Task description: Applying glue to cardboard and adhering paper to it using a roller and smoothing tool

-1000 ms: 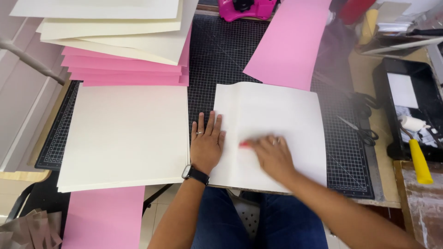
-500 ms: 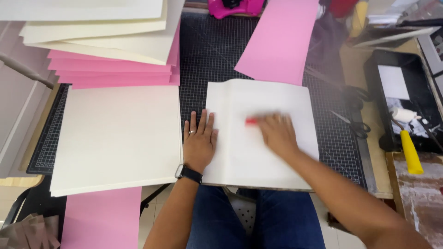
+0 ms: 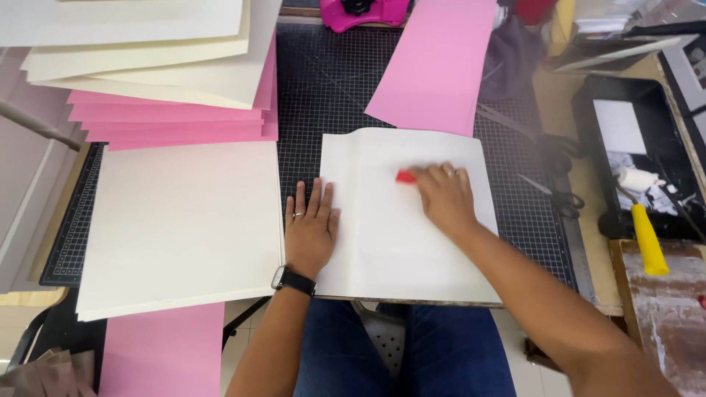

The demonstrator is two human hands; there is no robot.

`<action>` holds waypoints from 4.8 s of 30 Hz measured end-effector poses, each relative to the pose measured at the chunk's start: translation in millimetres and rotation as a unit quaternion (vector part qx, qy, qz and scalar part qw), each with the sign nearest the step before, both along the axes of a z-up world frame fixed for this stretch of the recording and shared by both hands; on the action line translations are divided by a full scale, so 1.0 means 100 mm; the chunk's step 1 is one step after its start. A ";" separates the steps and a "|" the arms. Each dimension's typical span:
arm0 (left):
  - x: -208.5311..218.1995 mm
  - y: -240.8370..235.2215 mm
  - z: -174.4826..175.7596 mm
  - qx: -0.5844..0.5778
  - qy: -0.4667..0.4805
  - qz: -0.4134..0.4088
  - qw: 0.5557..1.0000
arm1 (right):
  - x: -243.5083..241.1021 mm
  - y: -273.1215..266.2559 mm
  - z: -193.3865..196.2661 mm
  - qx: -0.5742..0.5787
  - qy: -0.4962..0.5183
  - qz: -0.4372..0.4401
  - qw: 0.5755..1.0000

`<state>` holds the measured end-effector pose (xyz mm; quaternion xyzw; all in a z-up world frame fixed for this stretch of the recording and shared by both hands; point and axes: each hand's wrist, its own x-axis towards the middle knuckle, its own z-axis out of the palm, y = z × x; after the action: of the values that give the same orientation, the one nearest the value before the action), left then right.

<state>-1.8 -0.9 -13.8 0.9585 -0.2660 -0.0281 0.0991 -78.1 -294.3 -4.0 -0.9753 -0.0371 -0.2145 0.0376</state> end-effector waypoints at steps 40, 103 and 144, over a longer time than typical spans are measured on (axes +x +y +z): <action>-0.61 -0.99 0.60 0.030 0.086 -0.168 0.982 | -1.43 0.06 0.15 0.087 0.029 -0.029 0.995; -1.42 -0.02 0.68 -0.436 0.036 0.031 0.899 | -0.33 0.42 0.43 0.100 -0.071 0.071 0.990; -0.14 -0.09 0.23 -0.412 0.253 0.200 0.852 | 0.61 0.72 0.03 0.010 -0.051 0.011 0.999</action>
<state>-16.1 -9.7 9.0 0.8220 -0.0214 -0.1367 0.5524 -17.1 -222.7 -1.0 -0.9622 -0.0476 -0.2639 0.0476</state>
